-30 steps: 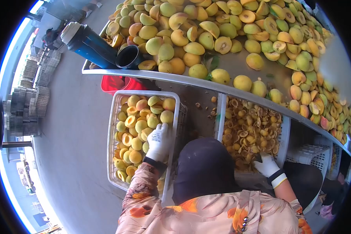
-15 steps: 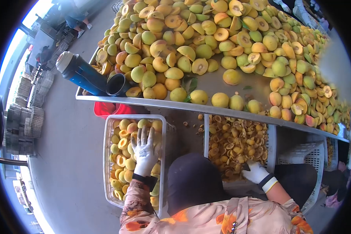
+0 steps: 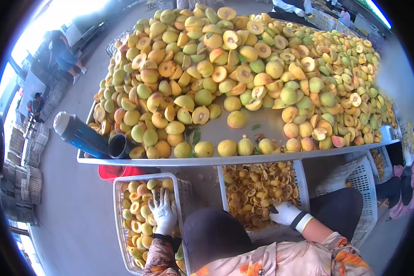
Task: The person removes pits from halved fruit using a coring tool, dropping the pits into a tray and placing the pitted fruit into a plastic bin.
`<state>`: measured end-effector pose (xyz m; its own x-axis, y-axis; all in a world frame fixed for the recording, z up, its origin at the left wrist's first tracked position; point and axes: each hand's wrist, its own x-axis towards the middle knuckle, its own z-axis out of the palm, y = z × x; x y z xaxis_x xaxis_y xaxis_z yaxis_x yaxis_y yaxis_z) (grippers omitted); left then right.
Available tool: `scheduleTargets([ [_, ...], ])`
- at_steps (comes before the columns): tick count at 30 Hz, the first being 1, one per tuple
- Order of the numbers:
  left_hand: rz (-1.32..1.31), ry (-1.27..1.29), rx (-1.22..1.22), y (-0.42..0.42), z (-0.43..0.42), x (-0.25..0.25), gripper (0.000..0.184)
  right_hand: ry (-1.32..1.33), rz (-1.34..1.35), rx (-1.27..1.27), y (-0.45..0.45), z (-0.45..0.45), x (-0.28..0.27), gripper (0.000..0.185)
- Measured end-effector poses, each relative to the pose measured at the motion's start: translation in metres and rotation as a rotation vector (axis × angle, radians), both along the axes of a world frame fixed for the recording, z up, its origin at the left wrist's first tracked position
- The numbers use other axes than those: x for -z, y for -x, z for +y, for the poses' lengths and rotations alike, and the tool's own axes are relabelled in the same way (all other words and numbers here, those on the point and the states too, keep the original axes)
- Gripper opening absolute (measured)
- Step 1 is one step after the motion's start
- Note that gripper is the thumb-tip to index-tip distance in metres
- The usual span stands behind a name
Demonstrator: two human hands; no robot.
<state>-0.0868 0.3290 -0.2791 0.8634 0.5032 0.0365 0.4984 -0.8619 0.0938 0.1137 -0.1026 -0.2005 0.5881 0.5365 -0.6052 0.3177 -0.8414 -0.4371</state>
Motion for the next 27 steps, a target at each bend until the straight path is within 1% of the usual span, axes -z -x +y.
scheduleTargets([
  [1,0.031,0.011,0.001,0.001,0.001,0.001,0.063,-0.008,-0.017,-0.005,0.001,-0.001,-0.005,0.045],
  [2,-0.056,-0.013,0.019,0.003,0.001,0.004,0.057,-0.051,-0.062,0.023,0.003,-0.002,-0.009,0.041],
  [5,-0.108,-0.031,0.094,-0.003,-0.002,-0.045,0.043,-0.351,-0.198,0.122,0.006,0.01,-0.055,0.036],
  [6,-0.191,-0.035,0.069,-0.01,-0.001,-0.064,0.025,-0.529,-0.241,0.195,0.005,0.012,-0.058,0.034],
  [7,-0.188,-0.085,0.061,-0.018,0.001,-0.085,0.013,-0.64,-0.321,0.199,0.004,0.013,-0.064,0.031],
  [9,-0.525,-0.074,0.198,-0.064,-0.001,-0.145,0.007,-0.192,-0.204,0.108,-0.005,0.008,-0.062,0.033],
  [10,-0.563,-0.046,0.191,-0.089,-0.003,-0.172,0.008,0.046,-0.163,-0.115,-0.01,-0.01,-0.033,0.037],
  [11,-0.578,0.013,0.249,-0.115,0.0,-0.193,0.016,0.169,-0.123,-0.168,-0.007,-0.019,-0.019,0.04],
  [12,-0.642,-0.051,0.311,-0.148,0.005,-0.206,0.032,0.047,-0.125,-0.131,-0.009,-0.016,-0.026,0.038],
  [13,-0.625,-0.104,0.412,-0.18,0.012,-0.218,0.05,-0.068,-0.111,-0.094,-0.004,-0.012,-0.036,0.037],
  [14,-0.54,-0.127,0.46,-0.211,0.012,-0.233,0.06,-0.024,-0.094,0.014,-0.004,-0.004,-0.044,0.037],
  [15,-0.45,-0.147,0.483,-0.236,0.011,-0.242,0.066,-0.094,-0.097,0.031,-0.006,-0.005,-0.053,0.038],
  [16,-0.39,-0.269,0.527,-0.261,0.02,-0.237,0.074,-0.145,-0.121,0.034,-0.008,-0.008,-0.053,0.037],
  [17,-0.331,-0.365,0.565,-0.283,0.028,-0.231,0.074,-0.196,-0.146,0.039,-0.009,-0.012,-0.054,0.037],
  [18,-0.21,-0.219,0.587,-0.302,0.042,-0.216,0.072,-0.279,-0.2,0.081,-0.01,-0.015,-0.057,0.037],
  [19,-0.081,-0.073,0.603,-0.315,0.043,-0.216,0.07,-0.361,-0.251,0.122,-0.007,-0.016,-0.063,0.036],
  [20,-0.088,-0.063,0.614,-0.323,0.044,-0.213,0.059,-0.442,-0.296,0.161,-0.003,-0.018,-0.068,0.036],
  [23,-0.075,0.0,0.428,-0.33,0.027,-0.22,0.052,-0.604,-0.253,0.241,-0.006,-0.019,-0.087,0.038],
  [24,-0.25,0.156,0.407,-0.332,0.033,-0.204,0.048,-0.365,-0.213,0.154,-0.011,-0.023,-0.082,0.038],
  [25,-0.425,0.313,0.38,-0.33,0.028,-0.204,0.045,-0.201,-0.165,0.126,-0.014,-0.025,-0.075,0.037],
  [26,-0.497,0.64,0.283,-0.318,0.023,-0.2,0.042,-0.306,-0.185,0.192,-0.01,-0.028,-0.073,0.037],
  [27,-0.565,0.965,0.171,-0.301,-0.007,-0.219,0.04,-0.411,-0.205,0.25,-0.008,-0.028,-0.078,0.037],
])
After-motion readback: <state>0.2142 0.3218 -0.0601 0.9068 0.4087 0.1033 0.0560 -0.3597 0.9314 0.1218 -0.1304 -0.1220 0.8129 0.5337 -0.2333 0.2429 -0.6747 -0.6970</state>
